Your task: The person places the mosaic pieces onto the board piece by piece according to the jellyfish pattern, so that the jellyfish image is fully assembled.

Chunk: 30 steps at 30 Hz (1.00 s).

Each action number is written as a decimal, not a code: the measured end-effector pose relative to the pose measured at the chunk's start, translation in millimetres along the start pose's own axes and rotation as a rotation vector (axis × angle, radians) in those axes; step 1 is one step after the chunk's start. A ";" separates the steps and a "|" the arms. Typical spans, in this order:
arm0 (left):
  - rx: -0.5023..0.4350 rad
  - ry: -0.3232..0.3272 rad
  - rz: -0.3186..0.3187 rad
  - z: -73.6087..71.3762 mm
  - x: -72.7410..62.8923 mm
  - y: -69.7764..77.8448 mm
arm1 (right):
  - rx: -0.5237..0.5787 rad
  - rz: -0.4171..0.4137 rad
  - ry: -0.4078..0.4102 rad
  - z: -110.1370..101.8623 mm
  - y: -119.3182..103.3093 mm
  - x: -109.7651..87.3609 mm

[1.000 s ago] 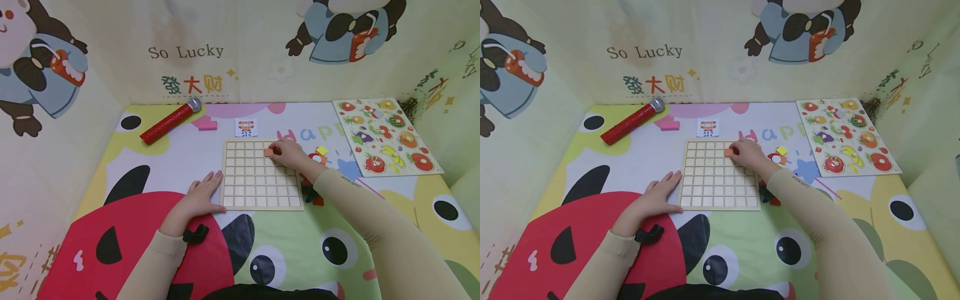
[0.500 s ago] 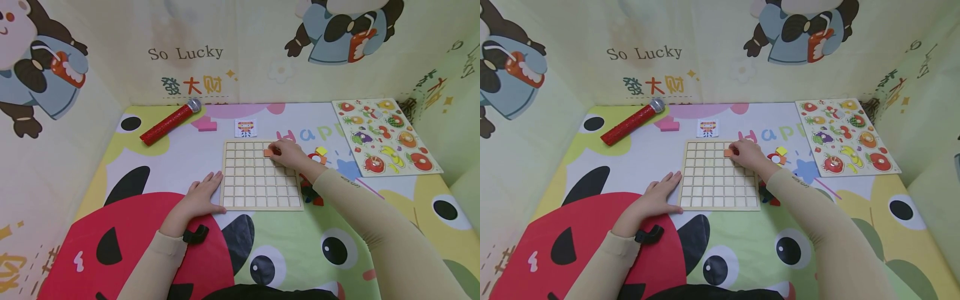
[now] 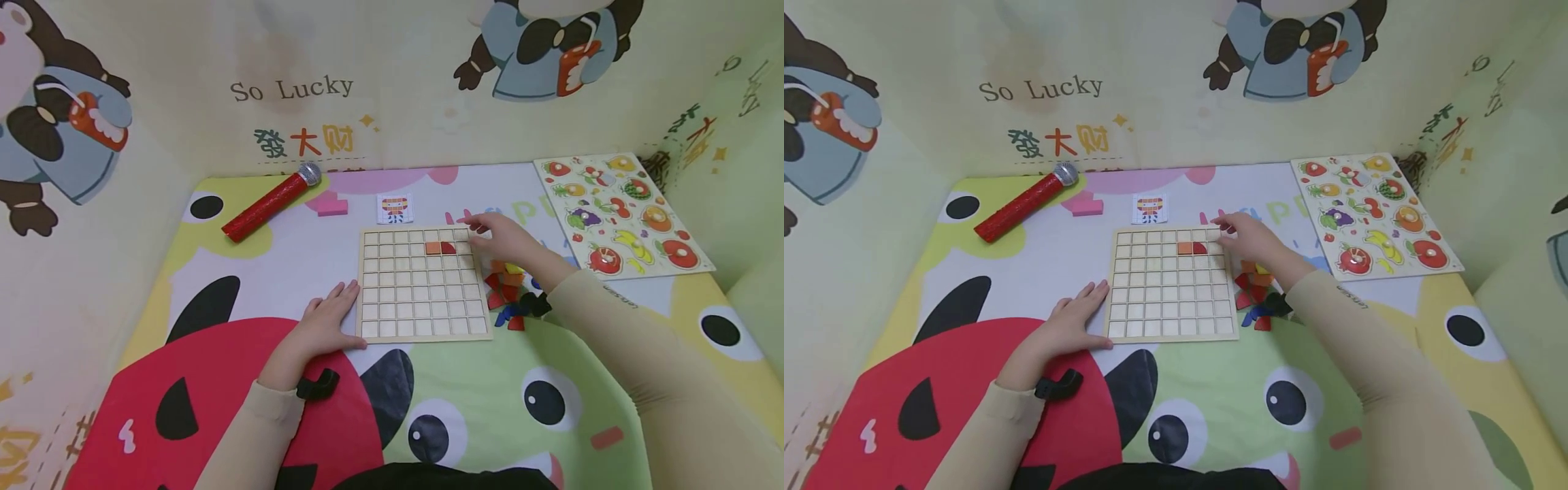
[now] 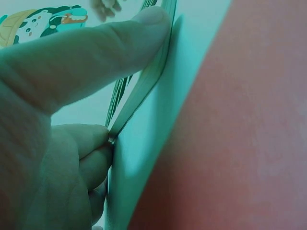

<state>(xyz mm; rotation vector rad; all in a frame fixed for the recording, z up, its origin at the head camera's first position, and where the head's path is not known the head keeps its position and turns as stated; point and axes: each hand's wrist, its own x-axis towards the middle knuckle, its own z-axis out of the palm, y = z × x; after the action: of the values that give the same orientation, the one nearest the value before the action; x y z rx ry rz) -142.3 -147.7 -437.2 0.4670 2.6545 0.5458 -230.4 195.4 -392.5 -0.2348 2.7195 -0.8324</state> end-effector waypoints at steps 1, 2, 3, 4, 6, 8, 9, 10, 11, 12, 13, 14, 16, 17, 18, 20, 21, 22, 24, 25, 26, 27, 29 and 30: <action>-0.005 0.001 -0.009 -0.2 -0.9 -0.5 | -0.009 -0.003 0.009 -3.3 4.2 -1.4; -0.009 0.004 -0.016 -0.3 -1.7 -1.2 | -0.010 0.002 0.015 -6.2 8.0 -3.1; -0.013 0.006 -0.018 -0.4 -2.4 -1.7 | -0.006 0.011 0.019 -8.8 12.2 -5.2; -0.012 0.008 -0.019 -0.1 -2.6 -2.5 | 0.000 0.022 0.020 -10.9 16.3 -8.1; -0.013 0.009 -0.017 -0.1 -2.8 -3.1 | 0.005 0.053 0.011 -13.0 24.6 -14.5; -0.013 0.011 -0.008 -0.1 -3.1 -3.4 | 0.002 0.075 -0.007 -12.2 32.6 -20.9; -0.013 0.010 -0.007 0.0 -3.2 -3.6 | -0.008 0.071 -0.017 -11.0 36.7 -23.7; -0.014 0.010 -0.006 0.0 -3.3 -3.6 | -0.018 0.064 -0.026 -9.4 40.0 -26.5; -0.016 0.012 -0.004 0.1 -3.3 -3.5 | -0.030 0.052 -0.034 -7.6 43.0 -28.8; -0.017 0.012 -0.001 0.2 -3.4 -3.4 | -0.043 0.037 -0.041 -5.6 45.6 -30.8; -0.016 0.011 -0.001 0.5 -3.6 -3.3 | -0.059 0.018 -0.045 -3.4 47.5 -32.8; -0.017 0.010 -0.003 0.8 -3.8 -3.2 | -0.074 -0.002 -0.046 -1.2 49.2 -34.5; -0.013 0.010 -0.003 1.5 -4.0 -3.1 | -0.108 -0.035 -0.043 3.0 50.8 -37.4; -0.012 0.010 -0.002 1.9 -4.1 -3.2 | -0.124 -0.047 -0.040 4.8 51.6 -38.4; -0.009 0.009 -0.001 2.3 -4.2 -3.3 | -0.142 -0.065 -0.033 6.2 52.0 -39.7; -0.007 0.009 0.001 2.7 -4.3 -3.3 | -0.162 -0.089 -0.021 7.8 52.6 -41.9; -0.006 0.010 0.003 2.9 -4.2 -3.2 | -0.167 -0.096 -0.016 8.0 52.7 -43.1; -0.009 0.011 0.005 2.8 -4.2 -3.0 | -0.171 -0.099 -0.014 8.2 52.8 -43.9; -0.011 0.012 0.006 2.4 -4.1 -2.5 | -0.174 -0.097 -0.013 7.7 53.3 -45.3; -0.013 0.012 0.006 2.0 -3.9 -2.2 | -0.174 -0.089 -0.017 7.5 53.4 -45.8; -0.015 0.013 0.006 1.7 -3.8 -2.0 | -0.180 -0.081 -0.023 7.3 53.6 -46.1; -0.014 0.013 0.007 1.5 -3.6 -1.8 | -0.189 -0.078 -0.028 7.1 53.7 -46.2; -0.011 0.015 0.008 1.1 -3.2 -1.7 | -0.211 -0.073 -0.032 7.0 54.2 -45.9; -0.010 0.017 0.009 1.0 -3.0 -1.6 | -0.223 -0.074 -0.034 7.0 54.2 -45.7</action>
<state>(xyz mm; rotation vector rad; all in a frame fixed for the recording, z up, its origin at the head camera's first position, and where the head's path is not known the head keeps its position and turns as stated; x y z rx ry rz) -139.6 -150.0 -437.8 0.4740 2.6655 0.5678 -188.8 247.0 -418.7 -0.3950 2.7850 -0.5369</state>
